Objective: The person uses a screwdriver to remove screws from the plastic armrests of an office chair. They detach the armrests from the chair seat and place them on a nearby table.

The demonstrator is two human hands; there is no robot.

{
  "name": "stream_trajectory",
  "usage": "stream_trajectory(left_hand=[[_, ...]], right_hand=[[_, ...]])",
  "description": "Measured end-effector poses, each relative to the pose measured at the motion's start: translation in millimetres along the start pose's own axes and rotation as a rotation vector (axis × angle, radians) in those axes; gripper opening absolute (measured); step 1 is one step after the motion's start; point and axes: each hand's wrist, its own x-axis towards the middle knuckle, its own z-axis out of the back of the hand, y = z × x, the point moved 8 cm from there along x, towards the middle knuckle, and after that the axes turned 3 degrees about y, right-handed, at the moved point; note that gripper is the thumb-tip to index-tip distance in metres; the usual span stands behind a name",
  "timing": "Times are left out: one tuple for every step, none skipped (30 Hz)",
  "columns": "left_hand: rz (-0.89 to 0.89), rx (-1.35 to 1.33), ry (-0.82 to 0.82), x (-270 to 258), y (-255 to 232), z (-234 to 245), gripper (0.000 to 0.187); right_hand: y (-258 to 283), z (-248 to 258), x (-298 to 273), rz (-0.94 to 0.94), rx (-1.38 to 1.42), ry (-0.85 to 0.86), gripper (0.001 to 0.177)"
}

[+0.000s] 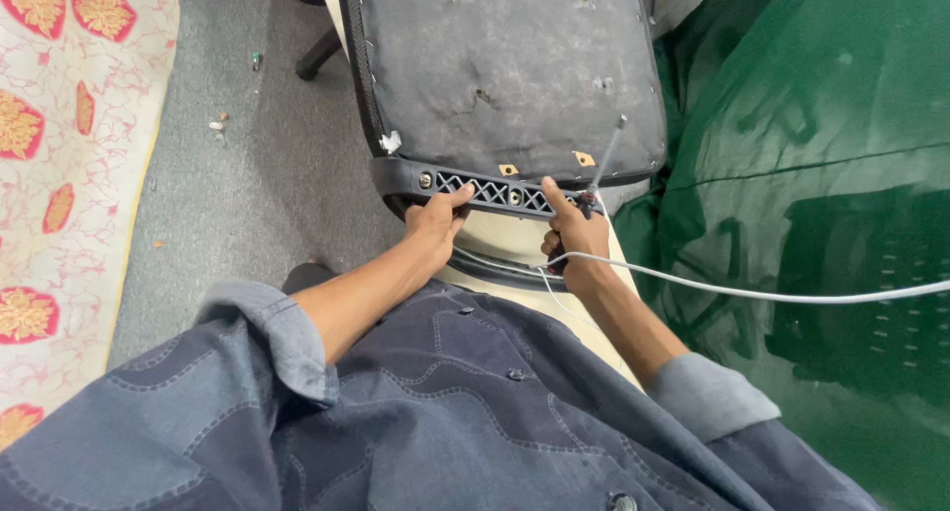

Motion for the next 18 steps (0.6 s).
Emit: stream_trajectory(left_hand=[[0.013,0.001,-0.005,-0.5,0.9,0.3,0.062],[0.026,0.001,-0.010,-1.4,1.9,0.4,0.062],[0.036,0.004,-0.015,-2.2,1.3,0.2,0.063],[0.031,0.007,-0.001,-3.1,0.2,-2.3,0.063],[0.025,0.008,0.011,-5.2,0.9,-3.4,0.062],[0.020,0.009,0.023,-7.2,1.8,-4.7,0.062],[0.022,0.017,0.024,-7.6,2.7,-6.7,0.062],[0.024,0.026,0.025,-7.3,3.4,-9.5,0.061],[0.025,0.034,0.025,-7.7,3.8,-10.8,0.060],[0.024,0.035,0.015,-8.1,4.3,-11.8,0.059],[0.022,0.038,0.005,-8.5,5.1,-13.6,0.057],[0.019,0.041,-0.005,-9.1,6.5,-15.3,0.056],[0.011,0.028,0.004,-9.2,7.2,-17.6,0.053],[0.004,0.014,0.013,-9.4,8.2,-19.9,0.050],[-0.006,0.003,0.024,-9.6,9.0,-23.4,0.048],[0.006,0.026,0.019,-9.5,10.7,-24.9,0.047],[0.020,0.047,0.016,-8.1,11.2,-24.7,0.045],[0.035,0.068,0.013,-6.4,11.6,-24.0,0.044]], right_hand=[[-16.3,-0.5,3.2,-0.001,0.183,-0.042,0.051],[-29.7,0.1,7.4,-0.002,0.365,-0.085,0.055],[-44.2,0.6,11.9,-0.045,0.528,-0.145,0.055],[-58.4,0.4,15.0,-0.090,0.691,-0.205,0.056],[-72.8,0.8,15.4,-0.137,0.852,-0.264,0.056],[-81.6,1.9,15.6,-0.157,0.833,-0.286,0.053],[-87.7,2.5,16.5,-0.178,0.813,-0.307,0.050],[-92.1,2.3,17.1,-0.199,0.793,-0.327,0.049],[-90.9,-6.6,19.5,-0.183,0.808,-0.235,0.051],[-88.6,-16.0,20.5,-0.167,0.823,-0.142,0.054],[-85.3,-25.3,20.8,-0.150,0.840,-0.049,0.056],[-84.9,-34.9,20.6,-0.168,0.856,0.011,0.058],[-84.2,-47.2,21.3,-0.186,0.872,0.070,0.060],[-83.1,-58.3,21.9,-0.204,0.888,0.130,0.062],[-82.1,-63.9,23.5,-0.219,0.906,0.146,0.062],[-81.5,-69.6,25.6,-0.233,0.924,0.162,0.062],[-82.5,-76.1,27.4,-0.246,0.940,0.176,0.062],[-83.7,-83.2,28.6,-0.260,0.957,0.219,0.060]])
